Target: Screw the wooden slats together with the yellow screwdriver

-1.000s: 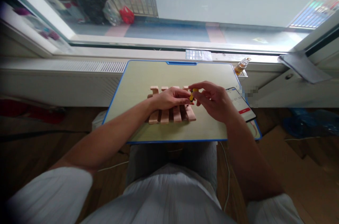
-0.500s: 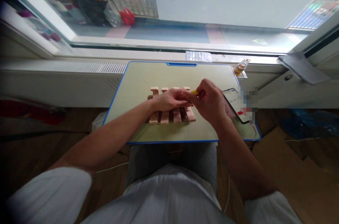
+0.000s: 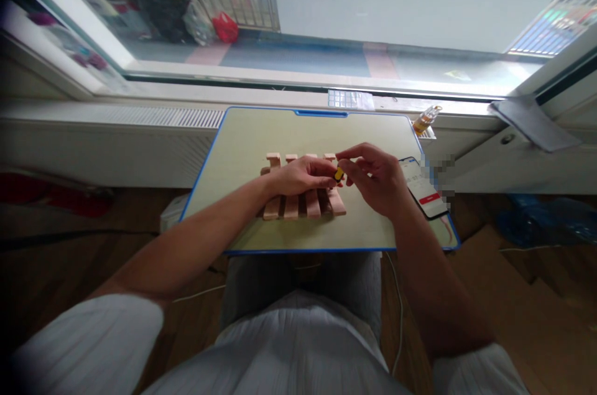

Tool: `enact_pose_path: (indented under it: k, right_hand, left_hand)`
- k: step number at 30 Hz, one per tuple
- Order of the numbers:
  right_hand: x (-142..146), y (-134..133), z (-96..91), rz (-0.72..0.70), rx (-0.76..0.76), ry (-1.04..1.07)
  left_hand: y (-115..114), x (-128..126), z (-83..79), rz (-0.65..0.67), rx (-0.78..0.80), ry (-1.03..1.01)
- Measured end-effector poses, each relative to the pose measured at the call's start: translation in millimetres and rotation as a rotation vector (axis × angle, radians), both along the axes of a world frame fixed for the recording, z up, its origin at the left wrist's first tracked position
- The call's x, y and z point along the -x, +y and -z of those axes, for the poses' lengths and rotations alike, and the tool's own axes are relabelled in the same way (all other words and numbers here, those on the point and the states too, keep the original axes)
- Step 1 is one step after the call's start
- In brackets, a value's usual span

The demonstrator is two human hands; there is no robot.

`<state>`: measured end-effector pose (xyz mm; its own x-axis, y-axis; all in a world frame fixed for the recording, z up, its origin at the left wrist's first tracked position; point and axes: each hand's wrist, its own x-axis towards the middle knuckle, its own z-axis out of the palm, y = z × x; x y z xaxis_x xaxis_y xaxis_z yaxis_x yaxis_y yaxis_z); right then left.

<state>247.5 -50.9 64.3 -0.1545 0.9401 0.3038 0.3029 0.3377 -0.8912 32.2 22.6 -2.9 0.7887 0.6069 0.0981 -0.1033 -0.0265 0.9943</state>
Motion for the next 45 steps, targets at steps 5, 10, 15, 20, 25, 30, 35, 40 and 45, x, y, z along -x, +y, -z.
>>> enact_pose_path:
  k: [5,10,15,20,25,30,35,40,45]
  right_hand:
    - [3.0,3.3,12.1,0.024,-0.016,0.044]
    - [13.7,1.8,17.7,0.093,-0.051,0.101]
    - [25.0,4.6,26.2,0.15,-0.113,0.134]
    - [27.1,8.5,30.8,0.215,-0.167,0.136]
    - [14.0,2.7,22.4,0.038,-0.028,0.122]
    - [0.7,-0.9,13.0,-0.097,-0.032,0.149]
    - [0.6,-0.6,19.7,-0.091,0.003,0.178]
    - [8.0,3.4,29.2,-0.006,-0.041,0.183]
    - [17.7,7.9,35.7,0.117,-0.091,0.2]
  left_hand:
    - [1.3,0.5,2.2,-0.008,0.04,-0.028]
    - [-2.9,0.7,-2.9,-0.028,0.126,-0.048]
    - [-4.4,0.8,-3.8,-0.028,0.11,-0.054]
    - [-3.5,-0.4,-0.1,-0.059,0.096,-0.067]
    - [-3.3,-1.7,-0.8,-0.033,0.096,-0.056]
    - [-2.7,-1.1,-2.4,-0.012,0.087,-0.069]
    - [-1.5,0.0,-2.1,-0.008,0.076,-0.071]
    - [-1.8,1.2,-1.7,-0.005,0.109,-0.052]
    - [-3.3,2.0,-1.4,-0.036,0.118,-0.038]
